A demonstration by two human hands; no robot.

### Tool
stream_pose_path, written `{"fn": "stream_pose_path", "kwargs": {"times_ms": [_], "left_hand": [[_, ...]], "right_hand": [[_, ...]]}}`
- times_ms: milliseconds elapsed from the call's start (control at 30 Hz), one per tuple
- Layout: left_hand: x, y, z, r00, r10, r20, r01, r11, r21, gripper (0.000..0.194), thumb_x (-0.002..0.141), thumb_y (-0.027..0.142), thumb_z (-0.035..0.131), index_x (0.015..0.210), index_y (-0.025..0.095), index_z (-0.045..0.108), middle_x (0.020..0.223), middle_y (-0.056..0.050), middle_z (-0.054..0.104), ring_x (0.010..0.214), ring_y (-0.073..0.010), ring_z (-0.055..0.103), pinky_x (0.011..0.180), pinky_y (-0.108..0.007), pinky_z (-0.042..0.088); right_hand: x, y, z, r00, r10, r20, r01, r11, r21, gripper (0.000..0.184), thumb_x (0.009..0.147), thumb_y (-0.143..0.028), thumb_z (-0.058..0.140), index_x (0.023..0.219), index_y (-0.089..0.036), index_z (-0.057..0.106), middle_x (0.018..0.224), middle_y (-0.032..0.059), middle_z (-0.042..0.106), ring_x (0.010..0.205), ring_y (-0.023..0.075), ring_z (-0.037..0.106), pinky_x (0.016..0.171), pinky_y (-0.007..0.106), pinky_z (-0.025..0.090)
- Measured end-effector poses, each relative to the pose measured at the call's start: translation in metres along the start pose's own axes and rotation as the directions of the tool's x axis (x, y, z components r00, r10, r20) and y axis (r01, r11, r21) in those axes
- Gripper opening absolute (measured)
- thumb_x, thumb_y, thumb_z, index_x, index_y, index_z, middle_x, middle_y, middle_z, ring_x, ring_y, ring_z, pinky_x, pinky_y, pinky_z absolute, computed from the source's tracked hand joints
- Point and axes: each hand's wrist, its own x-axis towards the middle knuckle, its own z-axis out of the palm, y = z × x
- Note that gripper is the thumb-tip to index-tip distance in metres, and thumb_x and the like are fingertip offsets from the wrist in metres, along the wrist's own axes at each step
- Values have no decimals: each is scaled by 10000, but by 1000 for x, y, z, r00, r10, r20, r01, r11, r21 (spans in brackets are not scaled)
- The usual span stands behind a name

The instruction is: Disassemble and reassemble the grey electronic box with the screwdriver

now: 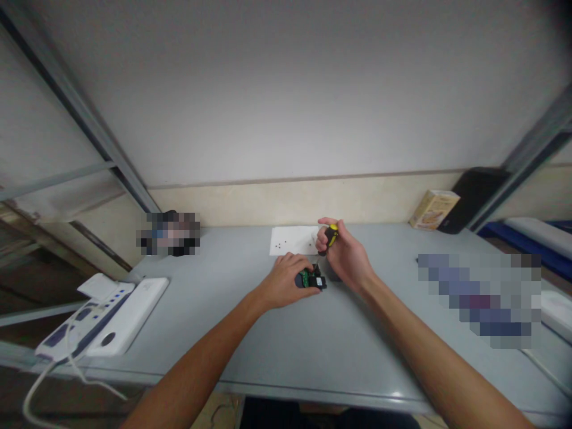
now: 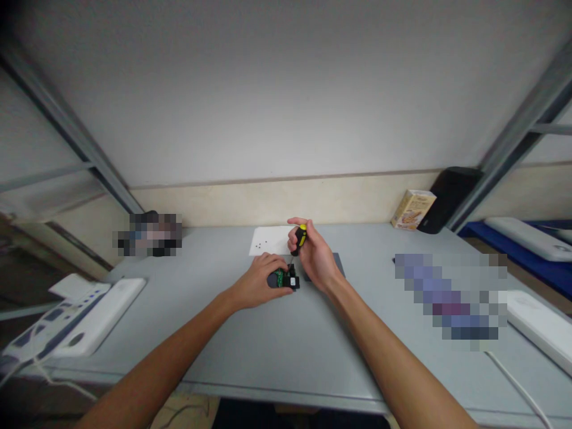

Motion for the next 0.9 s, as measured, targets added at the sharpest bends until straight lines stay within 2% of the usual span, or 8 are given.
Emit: {"fn": "stream_pose_path", "kwargs": {"times_ms": [167, 267, 367, 467, 633, 700, 800, 900], "left_hand": [[1, 0, 1, 1000, -12, -11, 12, 1000, -4, 383, 806, 505, 793, 1016, 242, 608, 1087, -31, 675, 1060, -255, 559, 956, -403, 422], [0, -1, 2, 1000, 15, -8, -15, 1000, 3, 351, 821, 513, 779, 975, 241, 620, 1104, -35, 670, 1081, -255, 558, 977, -411, 419], [0, -2, 2, 999, 36, -15, -36, 999, 9, 334, 828, 516, 774, 965, 244, 638, 1155, -43, 668, 1117, -259, 560, 1008, -423, 414], [-1, -3, 3, 999, 37, -20, -37, 999, -1, 328, 829, 504, 779, 976, 244, 644, 1185, -49, 671, 1130, -259, 572, 1023, -430, 415], [-1, -4, 3, 999, 32, -21, -33, 999, -23, 303, 822, 476, 789, 955, 246, 643, 1167, -41, 684, 1130, -258, 590, 1031, -432, 415], [0, -3, 3, 1000, 17, -20, -17, 999, -39, 322, 808, 476, 797, 957, 243, 631, 1098, -32, 693, 1086, -253, 603, 1004, -419, 427], [0, -2, 3, 998, -40, -38, 38, 998, -51, 404, 764, 483, 826, 997, 234, 610, 1017, -24, 682, 1003, -244, 605, 941, -395, 451], [0, -3, 4, 996, -68, -61, 65, 996, -54, 441, 739, 471, 845, 1012, 228, 599, 1023, -25, 672, 987, -241, 598, 926, -387, 454]], "right_hand": [[-3, -3, -4, 999, -10, 48, 12, 1000, -29, 246, 868, -461, 725, 881, -246, 607, 1038, 44, 659, 890, 190, 635, 830, 343, 499], [-2, 0, -3, 999, -39, 26, 40, 999, -28, 329, 839, -456, 777, 838, -260, 513, 842, -15, 621, 721, 144, 593, 736, 307, 487], [1, 3, -1, 998, -69, -8, 68, 996, -53, 318, 886, -576, 678, 916, -290, 544, 620, -72, 403, 527, 122, 412, 575, 273, 409], [2, 2, -1, 1000, -25, 16, 25, 1000, -16, 371, 940, -632, 547, 1047, -284, 619, 695, -35, 474, 590, 140, 481, 605, 295, 441], [-3, -3, -3, 998, -21, 54, 24, 998, -56, 298, 855, -498, 740, 860, -258, 564, 997, 26, 658, 866, 182, 645, 821, 339, 514], [-4, -2, -3, 999, -31, 38, 33, 998, -60, 374, 825, -492, 780, 827, -261, 487, 871, -5, 644, 753, 158, 620, 747, 319, 510], [-1, 0, -2, 998, -53, 13, 54, 996, -70, 398, 864, -580, 706, 829, -271, 458, 611, -71, 425, 533, 120, 434, 571, 264, 426], [2, 0, -1, 999, -32, 15, 32, 999, -30, 388, 926, -666, 544, 931, -278, 553, 671, -34, 454, 585, 143, 467, 585, 289, 452]]}}
